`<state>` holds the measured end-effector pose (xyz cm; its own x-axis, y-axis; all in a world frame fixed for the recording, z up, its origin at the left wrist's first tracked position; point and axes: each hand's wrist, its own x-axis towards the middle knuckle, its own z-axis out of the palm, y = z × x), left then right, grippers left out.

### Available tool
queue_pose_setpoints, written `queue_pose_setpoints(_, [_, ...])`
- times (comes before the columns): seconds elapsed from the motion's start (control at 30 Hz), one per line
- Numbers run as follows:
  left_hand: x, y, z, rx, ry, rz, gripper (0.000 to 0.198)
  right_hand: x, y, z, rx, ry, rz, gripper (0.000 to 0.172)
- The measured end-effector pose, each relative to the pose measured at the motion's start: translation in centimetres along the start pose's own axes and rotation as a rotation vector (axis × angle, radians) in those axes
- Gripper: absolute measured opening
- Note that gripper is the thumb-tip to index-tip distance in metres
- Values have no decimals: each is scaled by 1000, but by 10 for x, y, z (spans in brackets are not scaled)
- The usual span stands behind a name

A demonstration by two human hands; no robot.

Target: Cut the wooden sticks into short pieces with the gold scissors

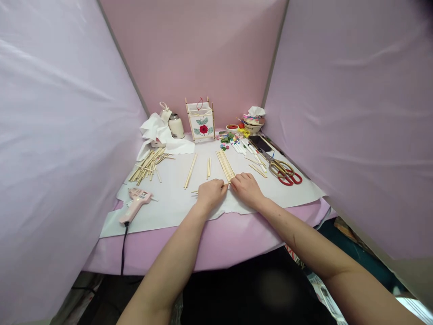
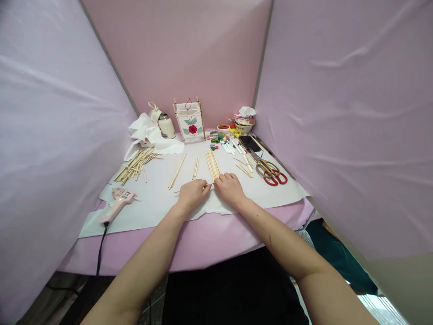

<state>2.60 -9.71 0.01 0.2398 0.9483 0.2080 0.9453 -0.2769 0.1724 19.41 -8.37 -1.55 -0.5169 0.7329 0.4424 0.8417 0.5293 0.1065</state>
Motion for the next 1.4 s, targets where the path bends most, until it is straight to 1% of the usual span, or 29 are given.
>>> queue_pose_setpoints(0.17, [0, 2, 4, 25, -42, 20, 43, -1, -2, 2, 32, -59, 31, 23])
queue_pose_setpoints(0.43, [0, 8, 5, 41, -68, 19, 42, -4, -2, -5, 103, -172, 129, 24])
queue_pose_setpoints(0.67, [1, 14, 8, 78, -47, 0, 41, -6, -2, -5, 120, -170, 200, 22])
queue_pose_setpoints(0.87, [3, 28, 15, 121, -39, -80, 41, -5, -9, -3, 132, -187, 285, 23])
queue_pose_setpoints(0.97, [3, 30, 13, 99, -22, -114, 40, -4, -8, -8, 158, -201, 286, 23])
queue_pose_setpoints(1.03, [2, 23, 8, 24, -27, -60, 38, -6, -1, -15, 195, -221, 237, 23])
queue_pose_setpoints(1.07, [0, 19, 4, -48, -39, -3, 39, -8, 4, -19, 269, -248, 188, 25])
queue_pose_setpoints(1.1, [-1, 13, 0, -149, -64, 70, 40, -10, 11, -23, 376, -281, 129, 27])
queue_pose_setpoints(1.13, [-2, 8, -4, -271, -76, 130, 41, -11, 19, -26, 544, -317, 67, 29])
queue_pose_setpoints(1.17, [-3, 4, -8, -391, -62, 164, 42, -13, 27, -29, 715, -333, 23, 31])
queue_pose_setpoints(1.2, [-4, 1, -12, -496, -33, 178, 41, -13, 35, -31, 842, -312, 16, 32])
queue_pose_setpoints(1.23, [-5, -1, -15, -583, 6, 175, 40, -12, 44, -32, 903, -258, 45, 31])
queue_pose_setpoints(1.27, [-5, -2, -17, -649, 46, 162, 38, -10, 52, -32, 888, -190, 92, 30])
queue_pose_setpoints(1.33, [-4, -2, -20, -745, 98, 123, 34, -4, 66, -27, 711, -84, 197, 27])
queue_pose_setpoints(1.4, [-4, -1, -21, -833, 126, 67, 31, 2, 76, -19, 477, -79, 264, 24])
